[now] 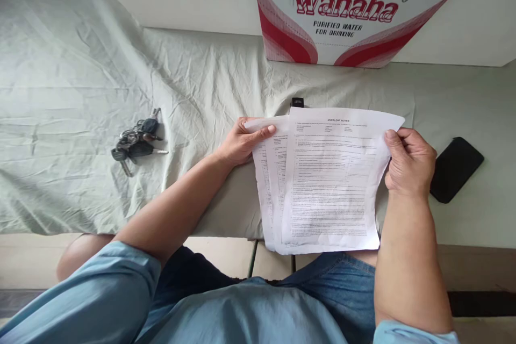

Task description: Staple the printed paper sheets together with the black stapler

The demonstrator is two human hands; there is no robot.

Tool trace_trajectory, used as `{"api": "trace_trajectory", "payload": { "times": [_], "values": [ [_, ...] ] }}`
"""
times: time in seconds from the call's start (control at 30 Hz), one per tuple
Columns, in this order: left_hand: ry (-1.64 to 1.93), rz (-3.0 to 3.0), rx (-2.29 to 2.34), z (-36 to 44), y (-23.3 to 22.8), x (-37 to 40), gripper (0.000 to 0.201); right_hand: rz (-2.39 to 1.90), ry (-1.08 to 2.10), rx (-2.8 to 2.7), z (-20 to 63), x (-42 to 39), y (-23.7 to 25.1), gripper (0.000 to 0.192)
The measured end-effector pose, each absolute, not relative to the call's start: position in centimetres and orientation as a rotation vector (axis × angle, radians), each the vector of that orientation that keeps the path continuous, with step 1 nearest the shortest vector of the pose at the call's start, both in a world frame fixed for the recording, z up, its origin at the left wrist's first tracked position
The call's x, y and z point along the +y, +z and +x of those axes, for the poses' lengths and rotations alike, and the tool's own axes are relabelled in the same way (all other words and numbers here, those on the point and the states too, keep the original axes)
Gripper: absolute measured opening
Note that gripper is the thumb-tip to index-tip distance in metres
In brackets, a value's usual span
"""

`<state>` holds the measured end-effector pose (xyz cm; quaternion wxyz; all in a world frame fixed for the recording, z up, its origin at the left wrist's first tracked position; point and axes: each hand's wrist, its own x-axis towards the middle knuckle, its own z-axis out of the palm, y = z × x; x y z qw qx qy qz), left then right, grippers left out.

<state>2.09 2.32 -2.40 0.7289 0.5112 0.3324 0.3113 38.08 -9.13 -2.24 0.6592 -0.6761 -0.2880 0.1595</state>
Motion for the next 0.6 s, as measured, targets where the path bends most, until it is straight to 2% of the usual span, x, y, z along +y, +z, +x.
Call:
{"api": "trace_trajectory", "payload": {
  "times": [0.17, 0.33, 0.5, 0.6],
  "values": [
    [0.704, 1.084, 0.71, 2.0, -3.1, 2.3, 0.062, -1.555, 0.391, -0.73, 37.3, -9.1, -2.1, 0.045],
    [0.697, 1.211, 0.745, 1.8, -2.1, 2.1, 0.068, -1.617, 0.417, -0.808, 36.0, -9.2, -1.5, 0.047],
    [0.661, 1.294, 0.755, 2.1, -1.5, 1.9, 0.065, -1.625, 0.448, -0.837, 35.5, -9.2, -1.7, 0.048],
    [0.736, 1.222, 0.816, 2.2, -2.3, 2.3, 0.065, -1.587, 0.513, -0.859, 35.7, -9.5, -1.8, 0.054]
  ]
}}
